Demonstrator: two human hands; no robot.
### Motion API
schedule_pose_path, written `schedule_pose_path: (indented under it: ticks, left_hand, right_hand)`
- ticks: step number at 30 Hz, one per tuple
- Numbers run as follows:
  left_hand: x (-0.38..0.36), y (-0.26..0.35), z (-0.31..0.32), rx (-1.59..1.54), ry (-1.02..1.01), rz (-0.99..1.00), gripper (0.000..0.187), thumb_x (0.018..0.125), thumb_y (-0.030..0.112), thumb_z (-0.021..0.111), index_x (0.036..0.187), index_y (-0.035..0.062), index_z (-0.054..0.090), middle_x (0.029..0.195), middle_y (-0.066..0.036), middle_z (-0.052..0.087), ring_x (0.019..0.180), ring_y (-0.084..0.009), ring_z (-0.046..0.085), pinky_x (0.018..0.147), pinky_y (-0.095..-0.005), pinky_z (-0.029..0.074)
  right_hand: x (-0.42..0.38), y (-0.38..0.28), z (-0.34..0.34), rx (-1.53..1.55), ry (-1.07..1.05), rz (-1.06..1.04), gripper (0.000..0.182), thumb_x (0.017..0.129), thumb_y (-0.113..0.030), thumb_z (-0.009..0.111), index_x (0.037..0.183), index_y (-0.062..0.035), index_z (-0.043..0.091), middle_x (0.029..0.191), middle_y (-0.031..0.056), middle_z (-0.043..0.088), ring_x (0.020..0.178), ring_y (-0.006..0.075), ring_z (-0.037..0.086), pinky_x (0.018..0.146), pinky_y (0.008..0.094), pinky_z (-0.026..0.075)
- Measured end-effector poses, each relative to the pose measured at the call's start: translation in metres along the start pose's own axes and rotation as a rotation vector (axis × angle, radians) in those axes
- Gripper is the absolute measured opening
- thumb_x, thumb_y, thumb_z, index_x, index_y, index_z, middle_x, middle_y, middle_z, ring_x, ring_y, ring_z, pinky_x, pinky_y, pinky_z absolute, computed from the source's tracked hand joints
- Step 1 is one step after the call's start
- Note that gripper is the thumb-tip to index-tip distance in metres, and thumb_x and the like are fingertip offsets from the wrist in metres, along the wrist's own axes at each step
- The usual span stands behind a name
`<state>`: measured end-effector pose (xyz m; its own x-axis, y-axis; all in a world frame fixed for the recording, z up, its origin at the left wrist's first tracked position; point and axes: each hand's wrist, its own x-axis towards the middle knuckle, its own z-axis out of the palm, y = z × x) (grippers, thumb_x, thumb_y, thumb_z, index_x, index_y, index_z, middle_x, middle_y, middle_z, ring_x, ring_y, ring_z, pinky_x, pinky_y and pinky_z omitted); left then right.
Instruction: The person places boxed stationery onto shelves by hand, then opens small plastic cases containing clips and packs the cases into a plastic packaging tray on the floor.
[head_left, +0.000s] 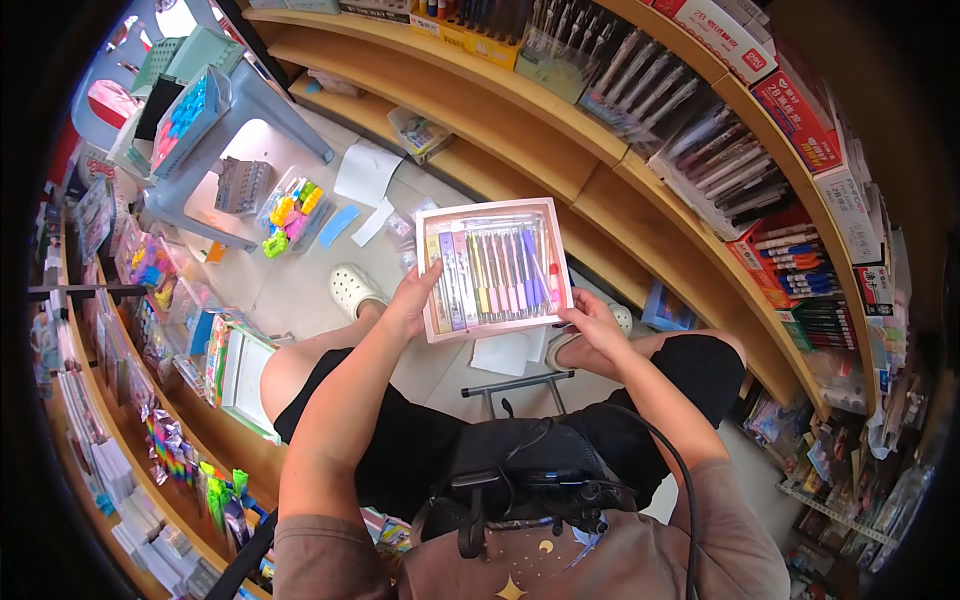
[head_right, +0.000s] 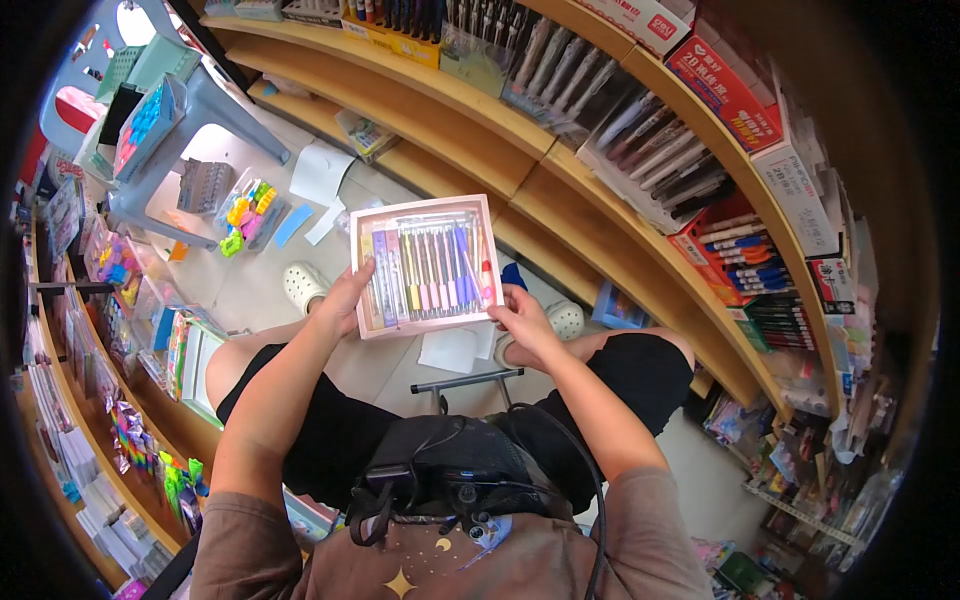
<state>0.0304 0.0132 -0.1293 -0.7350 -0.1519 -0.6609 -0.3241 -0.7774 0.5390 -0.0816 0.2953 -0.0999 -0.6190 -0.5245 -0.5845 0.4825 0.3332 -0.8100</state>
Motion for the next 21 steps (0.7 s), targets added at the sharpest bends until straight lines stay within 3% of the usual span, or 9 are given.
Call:
schedule_pose_path:
  ticks: [4,7,8,12,16,21]
  left_hand:
    - [-0.002,0.001,0.003,-0.057,-0.091,0.022,0.034,0.095,0.021,0.050,0.123,0.0040,0.044,0.114,-0.011,0.059,0.101,-0.0228,0.061,0.086,-0.0377,0.052]
    - [-0.002,0.001,0.007,-0.054,-0.117,0.025,0.034,0.095,0.023,0.051,0.123,0.0042,0.044,0.114,-0.011,0.059,0.101,-0.0222,0.060,0.086,-0.0373,0.052]
    - [-0.001,0.002,0.010,-0.046,-0.114,0.027,0.034,0.095,0.023,0.051,0.123,0.0043,0.044,0.114,-0.011,0.059,0.101,-0.0220,0.060,0.086,-0.0371,0.052]
    - [0.002,0.006,0.029,-0.024,-0.113,0.031,0.035,0.094,0.023,0.052,0.122,0.0034,0.045,0.113,-0.011,0.059,0.099,-0.0209,0.061,0.085,-0.0364,0.052]
    - [0.021,0.001,0.046,0.007,-0.157,0.054,0.041,0.094,0.027,0.053,0.126,0.0042,0.043,0.116,-0.010,0.058,0.102,-0.0209,0.060,0.087,-0.0369,0.051]
    - [0.033,0.000,0.090,-0.019,-0.145,0.029,0.035,0.095,0.025,0.051,0.121,0.0035,0.044,0.112,-0.012,0.059,0.097,-0.0206,0.061,0.081,-0.0351,0.053]
  right_hand:
    - [-0.001,-0.015,0.004,-0.107,0.083,-0.290,0.054,0.078,-0.006,0.063,0.126,-0.0044,0.039,0.102,0.0088,0.058,0.080,0.0143,0.058,0.070,0.0273,0.048]
    - [-0.003,-0.038,0.001,-0.410,0.100,-0.384,0.060,0.076,-0.005,0.064,0.128,-0.0051,0.036,0.112,0.0143,0.055,0.086,0.0178,0.060,0.075,0.0304,0.050]
    - [-0.007,-0.048,0.002,-0.478,0.124,-0.380,0.065,0.072,-0.006,0.066,0.128,-0.0036,0.034,0.116,0.0199,0.052,0.097,0.0272,0.059,0.082,0.0348,0.048]
    - [-0.004,-0.071,-0.013,-0.808,0.051,-0.387,0.071,0.067,-0.008,0.069,0.128,-0.0015,0.034,0.120,0.0253,0.047,0.110,0.0410,0.048,0.094,0.0400,0.041]
    - [-0.009,-0.094,-0.022,-1.073,0.030,-0.377,0.066,0.067,-0.006,0.068,0.125,-0.0016,0.036,0.117,0.0249,0.047,0.105,0.0410,0.051,0.088,0.0412,0.044]
    - [0.001,-0.088,-0.048,-1.153,0.184,-0.280,0.069,0.064,-0.001,0.067,0.125,0.0021,0.036,0.117,0.0263,0.048,0.110,0.0409,0.049,0.090,0.0419,0.043]
